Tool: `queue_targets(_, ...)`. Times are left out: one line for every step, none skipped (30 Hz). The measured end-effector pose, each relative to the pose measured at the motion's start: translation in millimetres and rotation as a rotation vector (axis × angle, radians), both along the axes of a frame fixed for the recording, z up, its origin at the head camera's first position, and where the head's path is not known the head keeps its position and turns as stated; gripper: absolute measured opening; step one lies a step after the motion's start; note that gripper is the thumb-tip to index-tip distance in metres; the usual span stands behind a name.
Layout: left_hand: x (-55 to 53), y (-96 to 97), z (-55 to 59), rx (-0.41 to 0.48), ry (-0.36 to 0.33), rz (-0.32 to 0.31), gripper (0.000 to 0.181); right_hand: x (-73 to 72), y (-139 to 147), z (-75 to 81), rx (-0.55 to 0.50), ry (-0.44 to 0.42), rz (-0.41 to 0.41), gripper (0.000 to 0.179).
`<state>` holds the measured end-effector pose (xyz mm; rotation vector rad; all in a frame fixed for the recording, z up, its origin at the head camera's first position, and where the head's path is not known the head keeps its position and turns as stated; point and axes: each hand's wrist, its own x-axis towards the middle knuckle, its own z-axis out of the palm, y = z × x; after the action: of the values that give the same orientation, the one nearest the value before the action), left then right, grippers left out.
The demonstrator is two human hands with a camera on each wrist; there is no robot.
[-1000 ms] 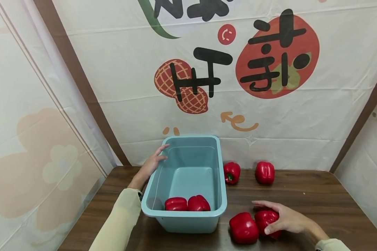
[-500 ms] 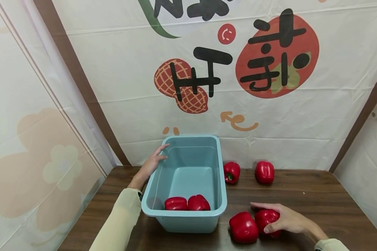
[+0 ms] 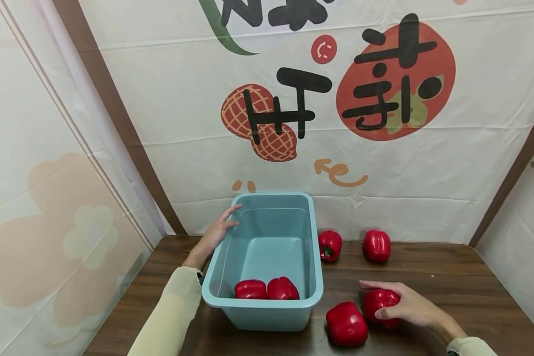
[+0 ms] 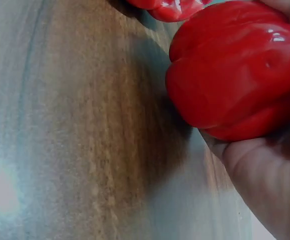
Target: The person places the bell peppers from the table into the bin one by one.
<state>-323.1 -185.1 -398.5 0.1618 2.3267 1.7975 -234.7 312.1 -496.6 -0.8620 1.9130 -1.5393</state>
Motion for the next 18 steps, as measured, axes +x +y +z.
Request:
queue_targets(-2.0, -0.3, -3.6, 0.001, 0.005, 0.007, 0.056, -0.8, 0.4, -0.6, -0.003, 0.016, -0.006, 0.065)
queue_targets(-2.3, -0.1, -5.1, 0.001, 0.012, 0.012, 0.056, -1.5, 0.7, -1.1, -0.004, 0.027, -0.013, 0.063)
queue_targets(-2.4, 0.0, -6.2, -0.004, 0.02, 0.017, 0.056, -2.0, 0.7, -1.4, -0.003, 0.034, -0.021, 0.062)
queue_targets(-2.6, 0.4, -6.9, -0.007, 0.025, 0.023, 0.055, -2.4, 0.9, -1.9, 0.001, 0.04, -0.028, 0.061)
queue_targets(-2.7, 0.7, -7.4, -0.009, 0.03, 0.026, 0.055, -2.9, 1.1, -2.3, 0.007, 0.043, -0.036, 0.06)
queue_targets(-2.8, 0.9, -7.8, -0.013, 0.034, 0.028, 0.055, -3.4, 1.1, -2.7, 0.014, 0.045, -0.044, 0.059)
queue_targets(-2.8, 0.9, -8.0, -0.012, 0.037, 0.029, 0.055, -3.9, 0.9, -3.0, 0.02, 0.045, -0.054, 0.059)
queue_targets(-2.8, 1.0, -8.1, -0.012, 0.039, 0.029, 0.055, -4.5, 0.7, -3.3, 0.029, 0.045, -0.063, 0.059)
queue_targets(-2.8, 1.0, -8.2, -0.012, 0.041, 0.031, 0.055, -5.2, 0.3, -3.6, 0.037, 0.048, -0.07, 0.059)
queue_targets(-2.8, 0.8, -8.3, -0.013, 0.042, 0.033, 0.054, -5.8, -0.3, -3.9, 0.044, 0.051, -0.075, 0.06)
queue_targets(-2.7, 0.5, -8.3, -0.015, 0.043, 0.031, 0.054, -6.4, -0.9, -4.1, 0.049, 0.052, -0.077, 0.06)
queue_targets(-2.7, 0.2, -8.3, -0.016, 0.042, 0.03, 0.055, -7.0, -1.4, -4.3, 0.052, 0.049, -0.077, 0.061)
queue_targets(-2.8, -0.1, -8.2, -0.014, 0.04, 0.031, 0.055, -7.4, -2.0, -4.5, 0.055, 0.05, -0.075, 0.061)
queue_targets(-2.9, -0.2, -8.2, -0.015, 0.04, 0.031, 0.055, -7.8, -2.5, -4.6, 0.058, 0.05, -0.072, 0.061)
queue_targets(-2.8, -0.3, -8.1, -0.017, 0.04, 0.032, 0.055, -8.2, -3.0, -4.7, 0.059, 0.048, -0.069, 0.061)
queue_targets(-2.9, -0.3, -8.0, -0.018, 0.04, 0.031, 0.055, -8.5, -3.3, -4.7, 0.061, 0.049, -0.067, 0.061)
queue_targets(-3.0, -0.2, -7.9, -0.017, 0.039, 0.032, 0.055, -8.8, -3.5, -4.7, 0.063, 0.049, -0.066, 0.061)
queue_targets(-3.3, -0.1, -7.9, -0.018, 0.04, 0.034, 0.055, -9.0, -3.8, -4.7, 0.067, 0.05, -0.066, 0.06)
